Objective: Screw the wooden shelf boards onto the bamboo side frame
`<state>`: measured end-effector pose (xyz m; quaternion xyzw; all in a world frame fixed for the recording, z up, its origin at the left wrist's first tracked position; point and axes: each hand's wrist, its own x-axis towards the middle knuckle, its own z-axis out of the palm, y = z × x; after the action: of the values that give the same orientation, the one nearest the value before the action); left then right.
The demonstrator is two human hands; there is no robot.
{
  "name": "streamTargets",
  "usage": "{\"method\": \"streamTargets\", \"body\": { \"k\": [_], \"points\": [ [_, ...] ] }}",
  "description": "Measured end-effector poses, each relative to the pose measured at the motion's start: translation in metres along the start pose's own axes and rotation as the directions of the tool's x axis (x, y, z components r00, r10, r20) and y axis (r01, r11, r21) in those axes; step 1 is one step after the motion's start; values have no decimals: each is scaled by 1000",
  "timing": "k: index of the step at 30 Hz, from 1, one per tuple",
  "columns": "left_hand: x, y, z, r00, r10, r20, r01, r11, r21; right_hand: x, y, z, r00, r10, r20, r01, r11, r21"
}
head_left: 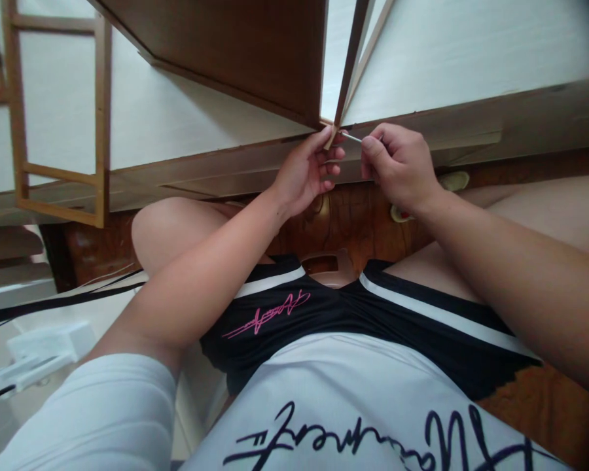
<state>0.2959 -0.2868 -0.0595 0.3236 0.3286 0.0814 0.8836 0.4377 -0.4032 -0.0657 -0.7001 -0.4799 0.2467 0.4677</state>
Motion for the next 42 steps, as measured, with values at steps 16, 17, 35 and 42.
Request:
{"method": "streamTargets", "body": {
  "k": [16, 17, 35, 42],
  "points": [
    [2, -4, 0, 999, 27, -22, -27, 1000, -16, 8, 5, 2, 961, 192, 197, -267, 825, 499],
    [3, -4, 0, 999, 40, -3, -40, 999, -15, 8, 4, 1, 963, 189, 194, -261, 839, 478],
    [5, -9, 3, 997, 69, -24, -69, 997, -39, 7, 13, 3, 993, -70, -91, 85, 982, 170],
    [2, -3, 2, 999, 34, 37, -34, 999, 5, 4, 13, 1, 996, -45, -78, 56, 989, 140]
  ]
}}
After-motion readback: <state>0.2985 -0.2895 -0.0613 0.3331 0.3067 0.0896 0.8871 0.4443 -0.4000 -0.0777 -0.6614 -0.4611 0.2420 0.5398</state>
